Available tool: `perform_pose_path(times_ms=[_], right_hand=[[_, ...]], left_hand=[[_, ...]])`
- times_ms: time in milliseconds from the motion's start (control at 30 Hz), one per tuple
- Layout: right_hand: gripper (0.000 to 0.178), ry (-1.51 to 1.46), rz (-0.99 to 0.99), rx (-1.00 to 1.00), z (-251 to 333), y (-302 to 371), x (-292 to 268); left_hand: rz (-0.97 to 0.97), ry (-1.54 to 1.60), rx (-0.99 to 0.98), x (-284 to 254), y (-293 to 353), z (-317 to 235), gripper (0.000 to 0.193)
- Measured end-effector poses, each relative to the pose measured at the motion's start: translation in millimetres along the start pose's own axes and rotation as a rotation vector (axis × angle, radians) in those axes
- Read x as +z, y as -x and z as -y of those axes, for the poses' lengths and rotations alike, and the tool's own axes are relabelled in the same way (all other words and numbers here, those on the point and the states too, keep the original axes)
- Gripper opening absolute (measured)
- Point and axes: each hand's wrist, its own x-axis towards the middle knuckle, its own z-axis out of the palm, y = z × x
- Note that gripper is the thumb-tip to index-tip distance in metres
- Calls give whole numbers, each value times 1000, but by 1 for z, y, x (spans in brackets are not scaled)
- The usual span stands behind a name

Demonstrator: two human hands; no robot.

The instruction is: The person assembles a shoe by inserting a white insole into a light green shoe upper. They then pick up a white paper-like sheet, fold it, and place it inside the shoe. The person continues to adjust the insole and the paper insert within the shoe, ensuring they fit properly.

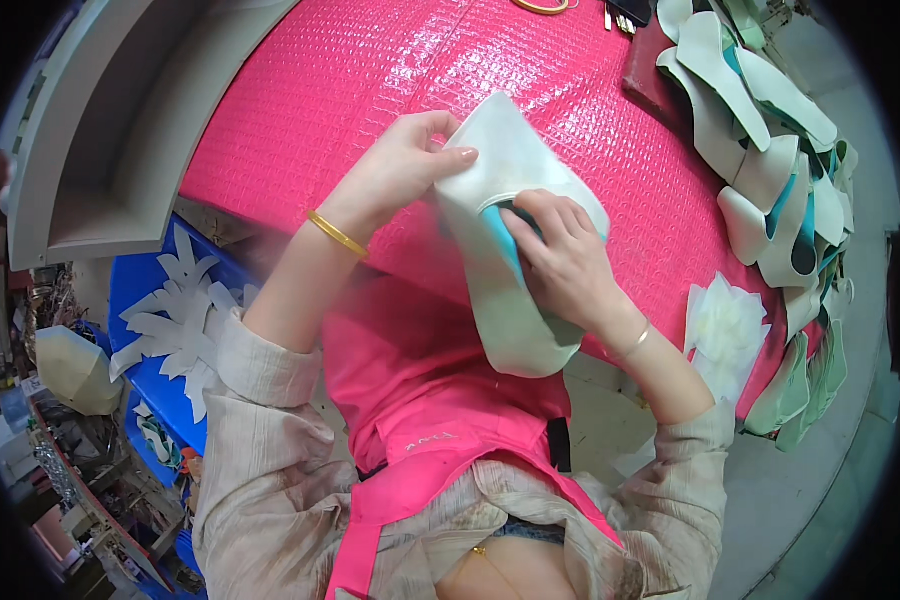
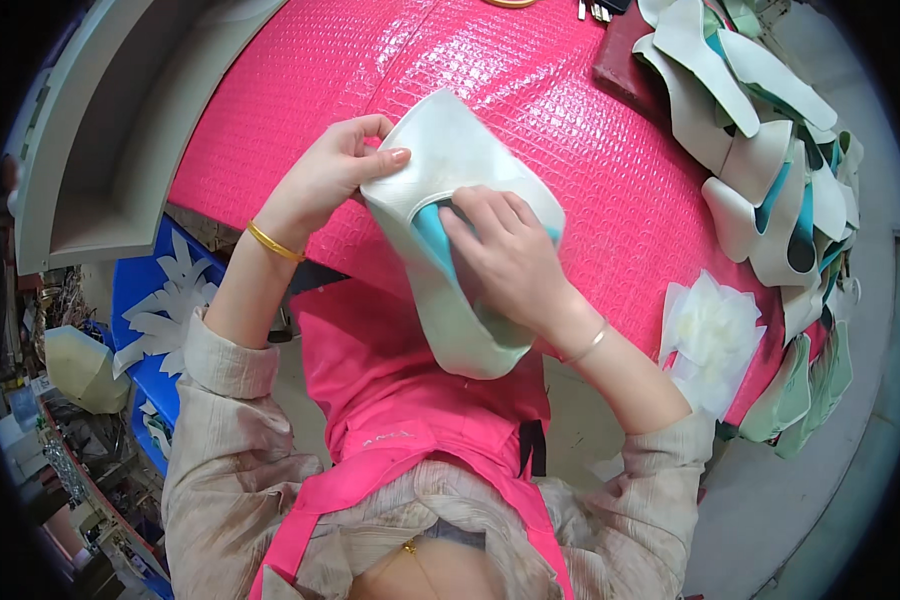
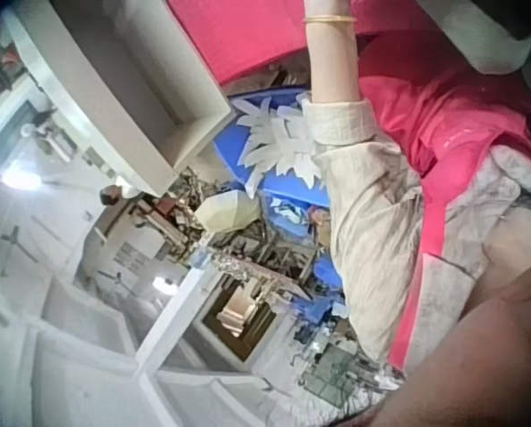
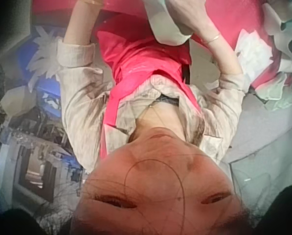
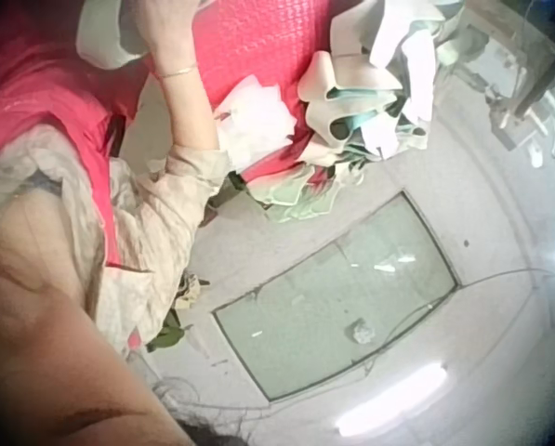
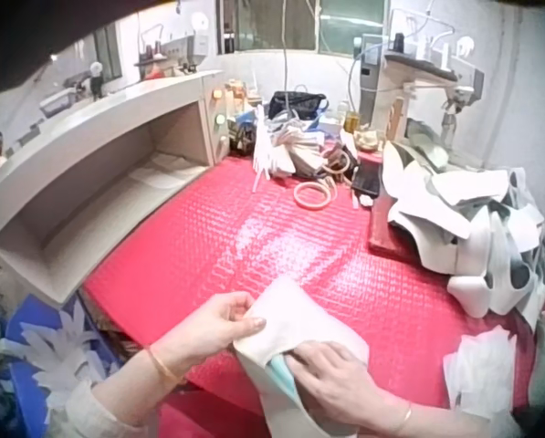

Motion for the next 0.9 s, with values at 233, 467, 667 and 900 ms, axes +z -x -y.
perform_pose_path(times_ms=[233, 467, 667, 900], right_hand=[[22, -58, -18, -250, -21, -7, 7], [12, -1405, -365, 820, -20, 38, -35], [12, -1052, -77, 756, -30, 22, -32], [27, -508, 353, 307, -45, -13, -19]], left_hand=[[-14, 137, -7, -5, -1, 2, 22], [380, 50, 233, -11, -30, 25, 29], [-539, -823, 722, 21, -10, -10, 22], [-351, -1376, 289, 80, 75, 24, 54]])
